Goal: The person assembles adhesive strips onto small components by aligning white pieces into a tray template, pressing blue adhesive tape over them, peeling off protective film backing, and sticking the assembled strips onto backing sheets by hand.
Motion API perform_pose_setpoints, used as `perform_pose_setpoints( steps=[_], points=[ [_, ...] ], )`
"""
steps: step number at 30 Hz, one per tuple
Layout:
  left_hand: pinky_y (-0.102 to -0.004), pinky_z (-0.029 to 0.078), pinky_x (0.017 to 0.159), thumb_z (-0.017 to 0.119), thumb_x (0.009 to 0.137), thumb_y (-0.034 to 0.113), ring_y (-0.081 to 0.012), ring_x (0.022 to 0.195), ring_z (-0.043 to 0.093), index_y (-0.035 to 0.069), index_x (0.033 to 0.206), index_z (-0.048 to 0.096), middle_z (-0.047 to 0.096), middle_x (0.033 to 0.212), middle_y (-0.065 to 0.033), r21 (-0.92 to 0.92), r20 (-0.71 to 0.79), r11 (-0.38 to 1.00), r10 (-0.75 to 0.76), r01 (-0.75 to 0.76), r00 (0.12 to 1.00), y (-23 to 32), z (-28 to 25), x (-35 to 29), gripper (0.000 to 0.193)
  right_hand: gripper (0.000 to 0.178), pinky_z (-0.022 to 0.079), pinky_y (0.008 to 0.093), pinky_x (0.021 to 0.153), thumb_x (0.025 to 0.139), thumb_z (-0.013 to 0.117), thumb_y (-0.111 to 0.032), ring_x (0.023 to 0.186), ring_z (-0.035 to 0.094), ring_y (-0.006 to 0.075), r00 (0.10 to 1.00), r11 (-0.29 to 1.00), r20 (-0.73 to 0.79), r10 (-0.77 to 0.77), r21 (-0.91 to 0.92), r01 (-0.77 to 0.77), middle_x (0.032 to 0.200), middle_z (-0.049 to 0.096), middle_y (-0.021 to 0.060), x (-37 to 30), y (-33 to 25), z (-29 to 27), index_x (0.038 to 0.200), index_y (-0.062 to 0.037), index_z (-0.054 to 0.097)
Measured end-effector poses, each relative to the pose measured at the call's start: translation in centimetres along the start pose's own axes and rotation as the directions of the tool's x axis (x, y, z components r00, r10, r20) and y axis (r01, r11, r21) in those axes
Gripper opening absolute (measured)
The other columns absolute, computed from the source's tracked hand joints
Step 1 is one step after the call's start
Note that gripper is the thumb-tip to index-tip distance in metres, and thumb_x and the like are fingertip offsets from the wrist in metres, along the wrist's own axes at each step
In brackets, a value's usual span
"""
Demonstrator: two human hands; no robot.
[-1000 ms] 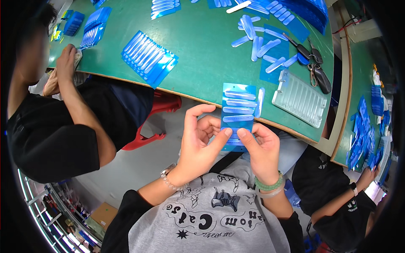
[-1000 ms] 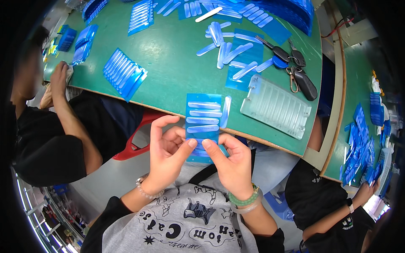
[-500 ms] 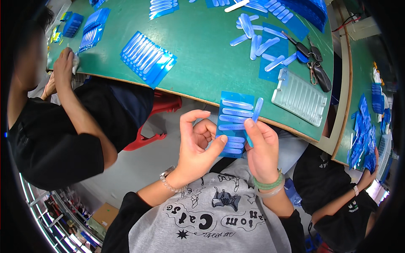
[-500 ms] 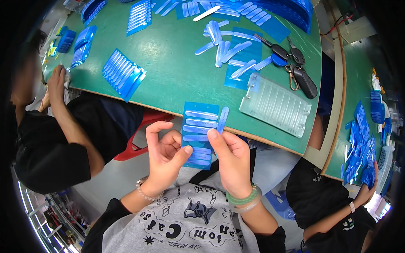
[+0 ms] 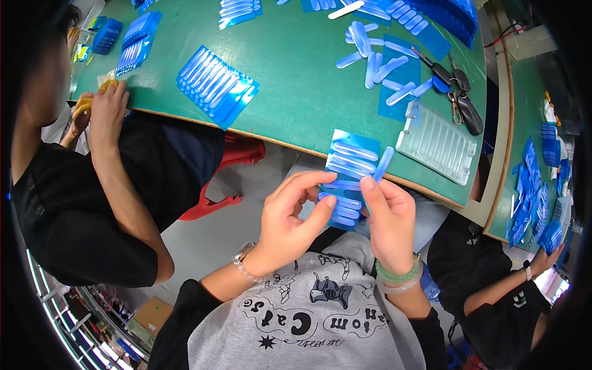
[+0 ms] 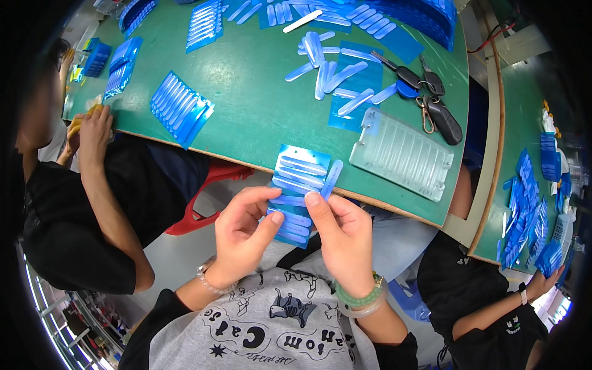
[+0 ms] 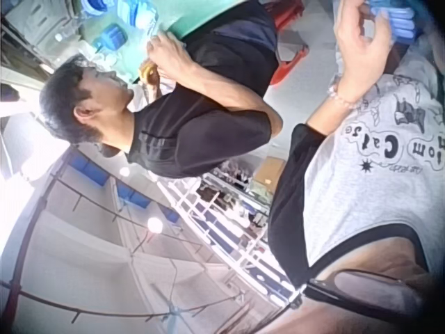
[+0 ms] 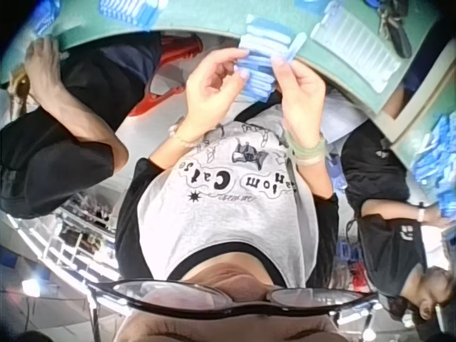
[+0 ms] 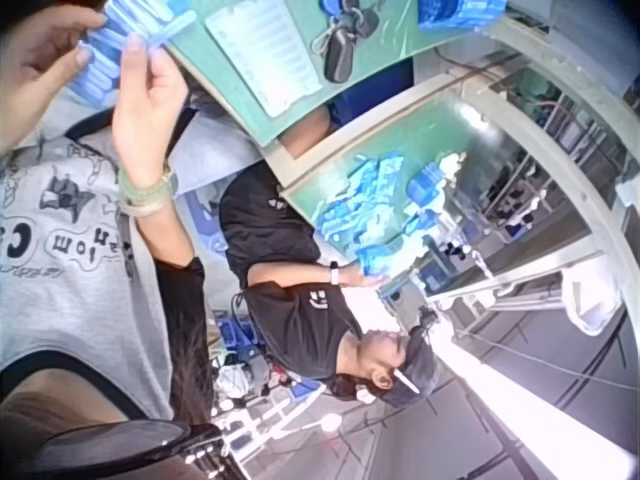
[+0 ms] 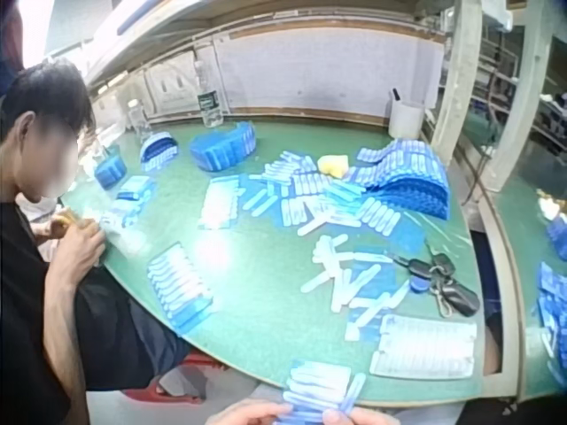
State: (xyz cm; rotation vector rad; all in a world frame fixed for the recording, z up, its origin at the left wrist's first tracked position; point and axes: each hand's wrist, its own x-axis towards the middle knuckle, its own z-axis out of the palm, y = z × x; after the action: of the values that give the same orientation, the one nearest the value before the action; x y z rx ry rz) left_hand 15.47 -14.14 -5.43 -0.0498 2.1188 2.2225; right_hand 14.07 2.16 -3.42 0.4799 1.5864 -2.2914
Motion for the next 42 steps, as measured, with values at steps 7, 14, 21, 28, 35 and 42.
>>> perform_pose_setpoints(
  steps=[7,14,21,28,35,42],
  points=[
    [-0.0221,0.045,0.075,0.064,0.09,-0.006,-0.0071,0.085,0.054,-0.002,0.121,0.058,0.06,0.101,-0.0034,-0.171,-0.076,0.985,-0.021,0.007,0.997,1.6,-0.5,0.6,0.031,0.039,0.048,0.0218,0.051,0.1,0.06,-0.032,0.058,0.061,0.0084,0.986,0.938,0.062,0.155,-0.323,-0.127,0.079,0.067,0.0052,0.2,-4.5,-0.1,0.092,0.0044,0.07],
    [-0.0226,0.048,0.077,0.062,0.092,-0.004,-0.0075,0.088,0.058,-0.002,0.125,0.055,0.063,0.1,-0.0047,-0.217,-0.113,0.976,-0.057,0.031,0.992,1.7,-1.3,0.8,0.034,0.026,0.044,0.0225,0.051,0.098,0.062,-0.021,0.059,0.057,0.0077,0.993,0.887,0.013,-0.114,-0.449,0.108,0.086,0.062,0.0061,2.5,-6.7,0.5,0.104,0.0028,0.07],
    [-0.0232,0.049,0.079,0.062,0.093,-0.003,-0.0086,0.09,0.06,-0.002,0.127,0.053,0.064,0.103,-0.0064,-0.237,-0.143,0.971,-0.069,0.034,0.987,1.7,-1.0,1.2,0.035,0.031,0.044,0.0362,0.064,0.083,0.063,0.004,0.072,0.053,0.0247,0.606,-0.095,0.503,-0.616,-0.811,0.577,0.089,0.052,0.0109,1.7,-2.4,0.0,0.112,-0.0058,0.071],
    [-0.0235,0.049,0.079,0.061,0.093,-0.003,-0.0089,0.09,0.06,-0.002,0.127,0.053,0.064,0.102,-0.0064,-0.216,-0.217,0.976,-0.058,0.01,0.974,1.8,-1.4,1.2,0.035,0.04,0.045,0.0389,0.068,0.079,0.062,0.005,0.082,0.054,0.0305,0.684,-0.139,0.418,-0.598,-0.894,0.425,0.091,0.049,0.0129,3.2,-3.5,1.7,0.117,-0.0063,0.066],
    [-0.024,0.049,0.08,0.061,0.093,-0.004,-0.0091,0.089,0.06,-0.001,0.126,0.053,0.063,0.1,-0.0062,-0.248,-0.153,0.968,-0.077,0.037,0.985,1.4,-1.2,0.6,0.034,0.019,0.044,0.0344,0.059,0.085,0.066,0.001,0.066,0.054,0.026,0.618,0.156,0.225,-0.753,-0.852,0.5,0.089,0.055,0.0124,3.9,-3.6,0.6,0.103,-0.0021,0.067],
    [-0.0244,0.047,0.083,0.063,0.091,-0.007,-0.01,0.092,0.056,-0.003,0.123,0.056,0.058,0.108,-0.0061,-0.272,-0.075,0.962,-0.051,0.029,0.996,1.1,0.0,-0.6,0.033,0.011,0.043,0.0232,0.058,0.091,0.07,-0.008,0.072,0.055,0.0087,0.941,0.895,-0.076,-0.329,-0.342,0.285,0.088,0.057,0.0027,-1.2,-1.9,0.3,0.092,0.0017,0.064]
  ],
)
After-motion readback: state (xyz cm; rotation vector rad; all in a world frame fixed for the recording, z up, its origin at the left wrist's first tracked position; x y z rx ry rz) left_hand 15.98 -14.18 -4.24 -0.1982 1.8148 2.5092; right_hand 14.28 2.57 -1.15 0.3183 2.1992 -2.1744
